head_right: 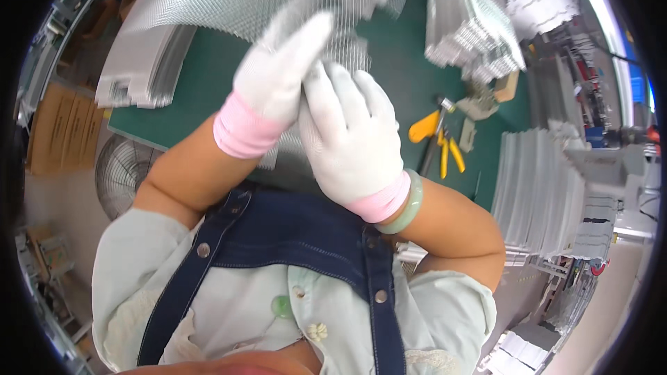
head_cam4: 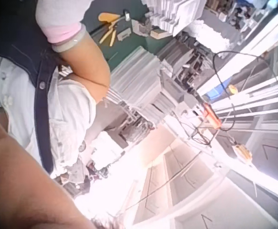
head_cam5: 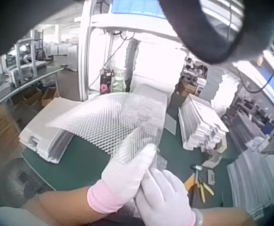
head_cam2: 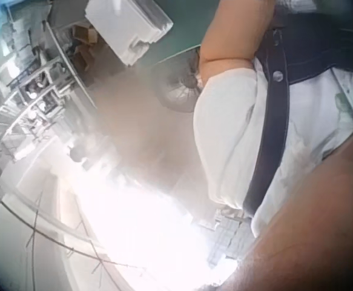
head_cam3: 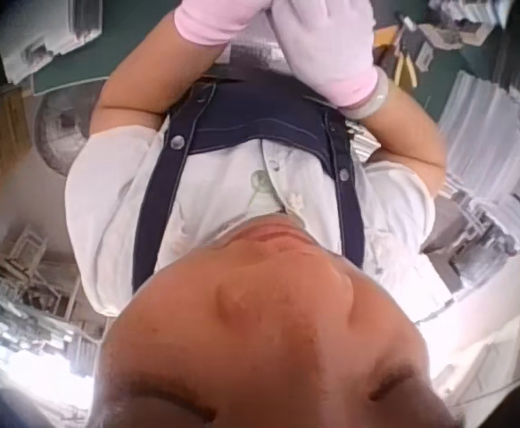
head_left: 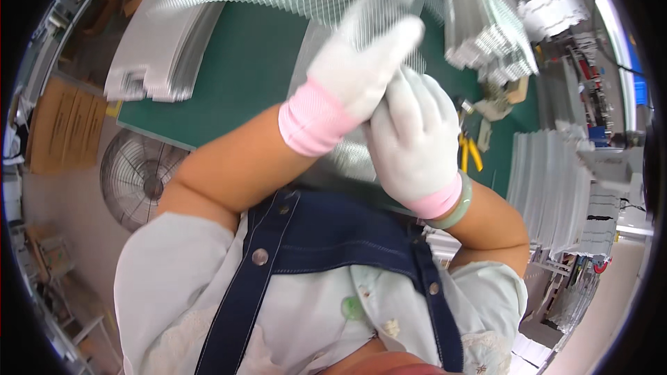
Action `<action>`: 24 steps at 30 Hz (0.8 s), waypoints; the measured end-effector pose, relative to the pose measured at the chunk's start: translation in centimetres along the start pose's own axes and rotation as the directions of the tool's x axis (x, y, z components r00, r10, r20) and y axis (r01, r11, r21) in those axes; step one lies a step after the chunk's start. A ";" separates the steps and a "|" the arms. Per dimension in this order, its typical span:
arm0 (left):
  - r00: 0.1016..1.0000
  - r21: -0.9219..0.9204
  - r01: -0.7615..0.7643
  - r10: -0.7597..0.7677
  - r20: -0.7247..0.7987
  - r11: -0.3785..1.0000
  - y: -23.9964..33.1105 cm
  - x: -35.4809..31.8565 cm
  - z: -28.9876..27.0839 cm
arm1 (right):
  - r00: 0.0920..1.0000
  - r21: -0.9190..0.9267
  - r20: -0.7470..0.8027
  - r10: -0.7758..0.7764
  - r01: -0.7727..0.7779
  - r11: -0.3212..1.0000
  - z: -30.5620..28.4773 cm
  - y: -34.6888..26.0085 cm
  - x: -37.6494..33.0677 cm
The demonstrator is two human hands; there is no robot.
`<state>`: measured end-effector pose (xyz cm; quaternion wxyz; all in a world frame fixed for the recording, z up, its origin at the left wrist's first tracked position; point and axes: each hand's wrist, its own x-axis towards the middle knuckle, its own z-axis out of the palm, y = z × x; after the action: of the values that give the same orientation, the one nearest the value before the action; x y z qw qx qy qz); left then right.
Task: The person assembles rectangular metal frames by placing a mesh sheet onto a workbench, positioning a small plastic component, and fitting a metal frame around it. They use a hammer to secure the frame and a handheld stapler to fasten the mesh to the frame edges. The process is repeated for multiple units.
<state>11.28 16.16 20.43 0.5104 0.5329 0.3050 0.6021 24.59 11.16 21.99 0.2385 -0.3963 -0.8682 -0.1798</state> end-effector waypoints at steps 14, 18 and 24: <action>0.972 0.754 0.234 -0.170 -0.163 0.614 -6.1 -7.8 -9.7 | 0.422 0.548 0.424 0.801 -0.824 0.143 7.0 -0.9 -12.4; 0.976 0.874 0.169 -0.203 -0.083 0.455 -7.3 -8.1 -10.5 | 0.677 0.309 0.067 0.733 -0.712 0.630 8.5 -1.3 -13.8; 0.951 0.937 0.169 -0.299 -0.074 0.305 -8.9 -7.9 -10.5 | 0.381 0.353 0.461 0.801 -0.907 0.228 9.6 -1.9 -13.8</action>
<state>3.11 13.17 7.12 0.2115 0.7109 0.6382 0.2063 28.37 6.47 6.18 0.3205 -0.7320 -0.5322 0.2796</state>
